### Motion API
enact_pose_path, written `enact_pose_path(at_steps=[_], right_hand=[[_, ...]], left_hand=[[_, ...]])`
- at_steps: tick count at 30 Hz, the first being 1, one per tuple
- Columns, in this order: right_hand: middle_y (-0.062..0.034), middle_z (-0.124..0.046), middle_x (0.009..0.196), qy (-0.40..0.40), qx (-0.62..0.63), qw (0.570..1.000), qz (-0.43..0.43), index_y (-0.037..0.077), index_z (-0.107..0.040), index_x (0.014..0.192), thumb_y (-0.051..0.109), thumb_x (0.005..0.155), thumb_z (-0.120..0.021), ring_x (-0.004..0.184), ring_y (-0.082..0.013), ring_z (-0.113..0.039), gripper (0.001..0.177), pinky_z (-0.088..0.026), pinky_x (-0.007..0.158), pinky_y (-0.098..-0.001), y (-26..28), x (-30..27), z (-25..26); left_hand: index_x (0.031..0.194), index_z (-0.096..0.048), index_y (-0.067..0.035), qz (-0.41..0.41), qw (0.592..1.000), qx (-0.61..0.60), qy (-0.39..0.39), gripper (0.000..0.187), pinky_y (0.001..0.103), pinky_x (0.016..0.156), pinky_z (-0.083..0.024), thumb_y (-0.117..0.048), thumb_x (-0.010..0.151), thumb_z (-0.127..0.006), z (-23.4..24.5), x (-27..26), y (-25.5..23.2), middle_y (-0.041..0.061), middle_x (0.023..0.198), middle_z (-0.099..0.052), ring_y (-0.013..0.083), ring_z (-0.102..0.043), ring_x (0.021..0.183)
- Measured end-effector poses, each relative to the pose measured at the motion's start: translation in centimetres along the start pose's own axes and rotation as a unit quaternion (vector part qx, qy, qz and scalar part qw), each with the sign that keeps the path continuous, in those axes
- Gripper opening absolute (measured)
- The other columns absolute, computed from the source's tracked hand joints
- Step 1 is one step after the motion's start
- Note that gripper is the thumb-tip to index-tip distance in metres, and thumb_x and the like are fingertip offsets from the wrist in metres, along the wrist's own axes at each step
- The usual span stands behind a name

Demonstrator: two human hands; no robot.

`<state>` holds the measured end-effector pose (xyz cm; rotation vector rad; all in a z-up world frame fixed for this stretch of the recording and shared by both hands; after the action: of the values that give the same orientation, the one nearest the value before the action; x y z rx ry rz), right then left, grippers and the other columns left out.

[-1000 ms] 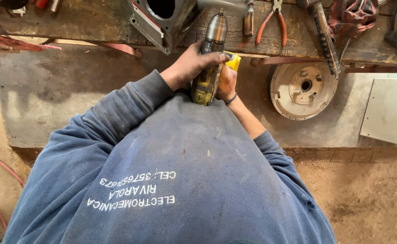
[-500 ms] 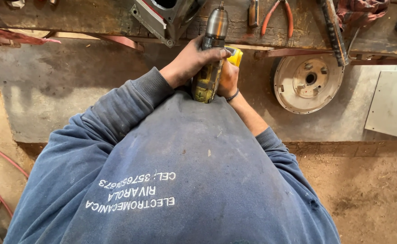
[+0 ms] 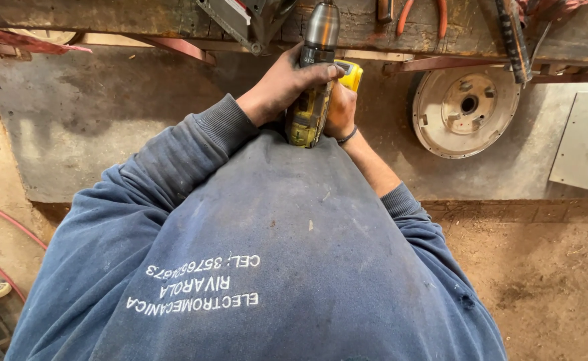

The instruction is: The person uses a yellow cordless drill equipped with a wire brush attachment to grind the surface of a metal engine block. They hold the drill with both hands and move it across the metal part, then later use a small yellow tool to work on the same component.

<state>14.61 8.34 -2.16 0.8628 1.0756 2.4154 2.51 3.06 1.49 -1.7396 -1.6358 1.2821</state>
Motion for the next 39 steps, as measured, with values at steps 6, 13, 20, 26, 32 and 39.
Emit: enact_pose_path(at_steps=[6,13,20,26,32,39], right_hand=[[-0.0122,-0.076,0.098,0.0,0.002,1.0,0.004,0.003,-0.062,0.12,0.009,0.096,-0.075,0.087,-0.0289,-0.078,0.028,-0.061,0.076,-0.037,0.0,-0.2,-0.4],[-0.015,-0.074,0.092,0.004,-0.01,1.0,0.008,0.003,-0.063,0.111,0.014,0.091,-0.079,0.083,-0.0325,-0.075,0.028,-0.059,0.073,-0.0409,-0.4,-1.4,-0.5],[-0.0152,-0.074,0.091,0.008,-0.003,1.0,0.003,0.003,-0.063,0.11,0.013,0.093,-0.079,0.083,-0.0328,-0.075,0.026,-0.059,0.073,-0.0412,-0.6,-1.8,-0.9],[-0.0145,-0.074,0.093,0.017,0.005,1.0,-0.009,0.002,-0.062,0.114,0.014,0.093,-0.078,0.085,-0.0322,-0.075,0.029,-0.059,0.075,-0.0404,0.0,-1.8,-0.9],[-0.0135,-0.075,0.094,0.006,0.013,0.999,-0.029,0.005,-0.064,0.115,0.012,0.093,-0.079,0.085,-0.0316,-0.076,0.027,-0.059,0.075,-0.0402,0.2,-2.5,-1.1],[-0.0129,-0.075,0.098,0.0,0.008,1.0,-0.01,0.005,-0.063,0.12,0.012,0.092,-0.079,0.086,-0.0317,-0.076,0.033,-0.06,0.076,-0.0393,1.3,-2.4,-1.7]], left_hand=[[0.132,-0.055,0.0,-0.013,1.0,0.022,-0.006,0.061,0.033,0.097,-0.06,-0.034,0.089,-0.081,0.3,-0.1,0.1,0.009,0.115,-0.076,0.0164,-0.072,0.106],[0.131,-0.054,0.0,0.007,0.999,0.039,-0.022,0.066,0.033,0.096,-0.061,-0.039,0.085,-0.083,0.6,-0.6,0.6,0.009,0.113,-0.076,0.0159,-0.073,0.105],[0.128,-0.057,0.0,0.001,0.999,0.039,-0.024,0.063,0.032,0.091,-0.061,-0.039,0.085,-0.082,0.2,-1.1,0.4,0.006,0.109,-0.072,0.0143,-0.07,0.1],[0.123,-0.062,0.001,0.017,0.998,0.048,-0.038,0.058,0.032,0.087,-0.061,-0.039,0.085,-0.081,0.5,-1.2,0.9,0.006,0.105,-0.072,0.0147,-0.07,0.095],[0.124,-0.058,0.001,0.014,1.0,-0.002,-0.016,0.059,0.031,0.092,-0.061,-0.037,0.086,-0.08,0.4,-1.3,1.1,0.01,0.111,-0.076,0.0162,-0.073,0.102],[0.125,-0.057,-0.001,0.032,0.997,0.052,-0.039,0.06,0.033,0.089,-0.061,-0.037,0.085,-0.082,1.5,-1.4,2.0,0.009,0.108,-0.071,0.016,-0.07,0.099]])
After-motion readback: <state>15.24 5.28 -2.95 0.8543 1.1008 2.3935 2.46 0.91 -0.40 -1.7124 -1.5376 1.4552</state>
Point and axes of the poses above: each hand's wrist, its own x-axis towards the middle knuckle, its own z-axis out of the back of the hand, y = z × x, the point moved 7 cm from there along x, towards the middle knuckle
